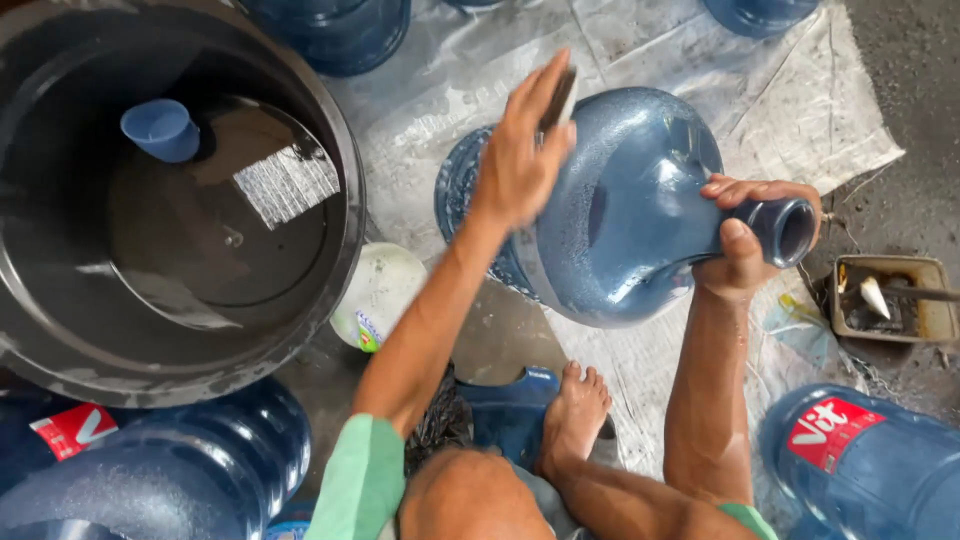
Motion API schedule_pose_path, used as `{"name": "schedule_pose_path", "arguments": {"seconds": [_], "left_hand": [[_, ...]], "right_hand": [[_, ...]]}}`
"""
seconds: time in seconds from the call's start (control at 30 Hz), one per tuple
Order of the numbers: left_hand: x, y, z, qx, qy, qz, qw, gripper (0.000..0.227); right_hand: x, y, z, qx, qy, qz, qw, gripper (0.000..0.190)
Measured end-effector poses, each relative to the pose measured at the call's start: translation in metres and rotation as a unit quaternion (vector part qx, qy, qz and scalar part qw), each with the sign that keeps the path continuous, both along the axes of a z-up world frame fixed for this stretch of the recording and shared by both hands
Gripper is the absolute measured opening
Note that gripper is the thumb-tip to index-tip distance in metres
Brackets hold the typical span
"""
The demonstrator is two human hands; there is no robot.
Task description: The person scrubs the exterior of a large blue water jug using a brush and soapy water. They rotate the jug to clean different sides, repeatedly dipping the brush into a bucket of soapy water to maintain lather.
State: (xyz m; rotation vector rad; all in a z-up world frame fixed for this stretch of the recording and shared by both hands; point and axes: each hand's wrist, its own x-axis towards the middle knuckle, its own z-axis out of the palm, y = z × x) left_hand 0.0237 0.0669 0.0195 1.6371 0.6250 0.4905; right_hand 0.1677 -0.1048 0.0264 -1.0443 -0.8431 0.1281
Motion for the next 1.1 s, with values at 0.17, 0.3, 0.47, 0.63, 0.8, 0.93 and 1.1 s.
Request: {"name": "schedule_pose_path", "arguments": {"seconds": [0.17, 0.3, 0.47, 0.63, 0.8, 0.93, 1.1], "left_hand": [[-0.052, -0.122, -0.028, 0.311, -0.073, 0.041, 0.947, 0.075], [-0.013, -0.047, -0.01, 0.371, -0.003, 0.104, 0.923, 0.046], [0.009, 0.01, 0.019, 0.23, 0.071, 0.068, 0.968, 0.057], [-0.052, -0.1, 0.001, 0.479, 0.091, 0.081, 0.869, 0.044], [-0.006, -0.009, 0.023, 0.527, 0.254, 0.069, 0.808, 0.057], [-0.019, -0.003, 0.031, 0.367, 0.197, 0.076, 0.906, 0.057], [-0.066, -0.072, 0.005, 0.499, 0.117, 0.061, 0.857, 0.053]], "right_hand": [[0.023, 0.011, -0.001, -0.008, 0.028, -0.071, 0.997, 0.026], [0.005, 0.019, 0.005, -0.013, 0.001, -0.071, 0.997, 0.027], [-0.029, 0.033, 0.024, -0.052, -0.089, -0.071, 0.992, 0.031], [-0.015, 0.038, 0.028, -0.072, -0.096, -0.098, 0.988, 0.024], [-0.054, 0.053, 0.037, -0.064, -0.099, -0.064, 0.991, 0.036], [-0.072, 0.06, 0.043, -0.082, -0.064, -0.04, 0.994, 0.027], [-0.055, 0.071, 0.026, -0.044, -0.087, -0.015, 0.995, 0.033]]}}
